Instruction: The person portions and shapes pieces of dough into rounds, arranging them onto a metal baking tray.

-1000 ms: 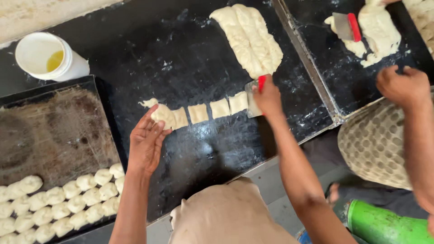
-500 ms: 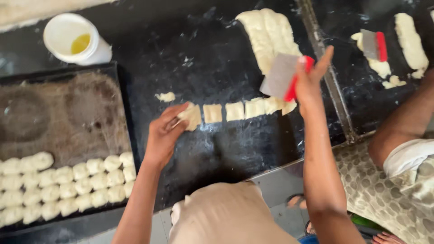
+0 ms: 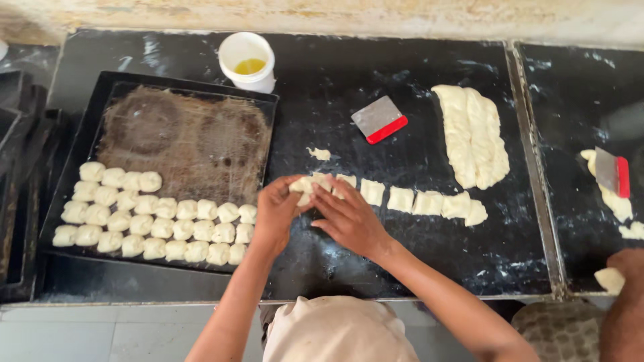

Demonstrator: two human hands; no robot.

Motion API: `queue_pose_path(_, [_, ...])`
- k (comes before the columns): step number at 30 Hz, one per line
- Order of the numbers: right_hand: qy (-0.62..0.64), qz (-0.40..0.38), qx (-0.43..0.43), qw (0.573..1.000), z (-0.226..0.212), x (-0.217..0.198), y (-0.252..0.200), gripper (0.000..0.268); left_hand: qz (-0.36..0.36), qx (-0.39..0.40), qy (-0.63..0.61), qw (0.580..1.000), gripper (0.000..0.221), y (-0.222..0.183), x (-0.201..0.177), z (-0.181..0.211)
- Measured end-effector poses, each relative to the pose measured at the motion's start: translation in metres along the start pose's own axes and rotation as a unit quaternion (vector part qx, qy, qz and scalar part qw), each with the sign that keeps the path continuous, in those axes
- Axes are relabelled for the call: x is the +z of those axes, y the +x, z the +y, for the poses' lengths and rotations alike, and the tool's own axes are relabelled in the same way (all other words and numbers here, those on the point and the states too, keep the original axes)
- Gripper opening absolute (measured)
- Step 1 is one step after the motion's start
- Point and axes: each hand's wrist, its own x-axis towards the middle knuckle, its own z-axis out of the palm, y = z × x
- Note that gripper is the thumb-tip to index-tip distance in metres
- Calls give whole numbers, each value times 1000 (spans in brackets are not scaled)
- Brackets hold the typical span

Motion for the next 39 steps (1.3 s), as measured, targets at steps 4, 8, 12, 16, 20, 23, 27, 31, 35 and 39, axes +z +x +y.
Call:
queue_pose_path(4, [151, -1, 61, 987, 1, 4, 0, 26, -46, -133, -130, 982, 49, -33, -16, 17])
queue_pose_path(8, [319, -57, 228, 918, 0, 17, 6, 35, -47, 1, -26, 999, 66, -42, -29, 15])
queue_pose_path(12, [423, -42, 324, 845, 30, 68, 5, 34, -23, 31, 0, 999, 71, -45, -50, 12])
queue_pose_path(16, [80, 26, 248, 965, 95, 123, 2, 42, -45, 2, -138, 989, 71, -51, -76, 23])
queue_pose_path(20, [55, 20, 265, 963, 87, 153, 17, 29, -27, -21, -105, 994, 64, -56, -95, 41])
queue_pose_path(23, [89, 34, 324, 941, 54, 168, 21, 21, -9, -23, -114, 993, 60, -54, -120, 48])
queue_pose_path(27, [-33, 17, 278, 960, 32, 196, 9, 12, 10, -40, -123, 992, 55, -53, -150, 52])
queue_pose_path(31, [-93, -133, 349, 923, 0, 197, 9, 32, -26, -39, -99, 994, 52, -41, -170, 52])
queue_pose_path(35, [64, -290, 516, 804, -47, 150, 41, 101, -9, -61, -56, 997, 40, -22, -184, 38])
queue_pose_path(39, [283, -56, 463, 838, -94, 101, 70, 85, -24, 20, 73, 997, 27, -8, -197, 29])
